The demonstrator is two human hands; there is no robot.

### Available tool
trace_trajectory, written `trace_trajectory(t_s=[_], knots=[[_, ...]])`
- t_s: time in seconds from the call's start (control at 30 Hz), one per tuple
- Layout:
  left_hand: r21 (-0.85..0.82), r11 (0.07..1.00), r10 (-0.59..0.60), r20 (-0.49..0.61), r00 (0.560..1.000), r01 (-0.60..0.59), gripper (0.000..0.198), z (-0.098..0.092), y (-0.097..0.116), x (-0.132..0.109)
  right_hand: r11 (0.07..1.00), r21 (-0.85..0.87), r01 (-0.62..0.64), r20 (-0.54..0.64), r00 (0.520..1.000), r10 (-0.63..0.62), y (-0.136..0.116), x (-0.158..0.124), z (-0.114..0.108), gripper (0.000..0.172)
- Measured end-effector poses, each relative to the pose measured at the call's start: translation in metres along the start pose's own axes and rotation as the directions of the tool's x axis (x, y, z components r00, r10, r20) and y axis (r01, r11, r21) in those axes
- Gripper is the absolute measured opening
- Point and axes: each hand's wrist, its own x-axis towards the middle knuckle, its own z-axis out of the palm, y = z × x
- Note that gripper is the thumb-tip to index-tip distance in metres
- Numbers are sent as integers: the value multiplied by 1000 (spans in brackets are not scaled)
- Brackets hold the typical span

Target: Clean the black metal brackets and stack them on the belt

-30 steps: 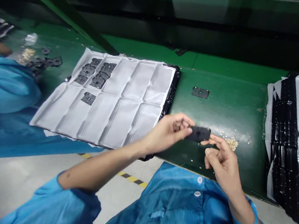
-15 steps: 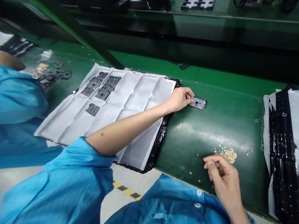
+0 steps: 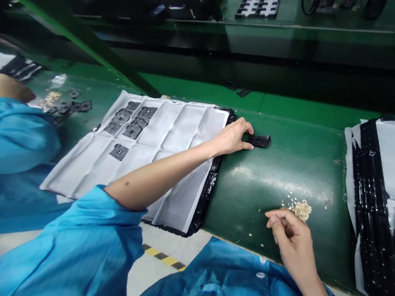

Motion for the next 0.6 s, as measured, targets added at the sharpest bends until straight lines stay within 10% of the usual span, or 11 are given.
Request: trace_trajectory(t_s=[0.23,0.6], knots=[[-8,1000,-5,70,998,6,68,-4,3,5,1000,0,-7,-3,1000,7,1,1,2,34],[1,1000,21,36,999,-21,47,1,10,7,1000,2,-5,6,1000,4,0,1,7,37]])
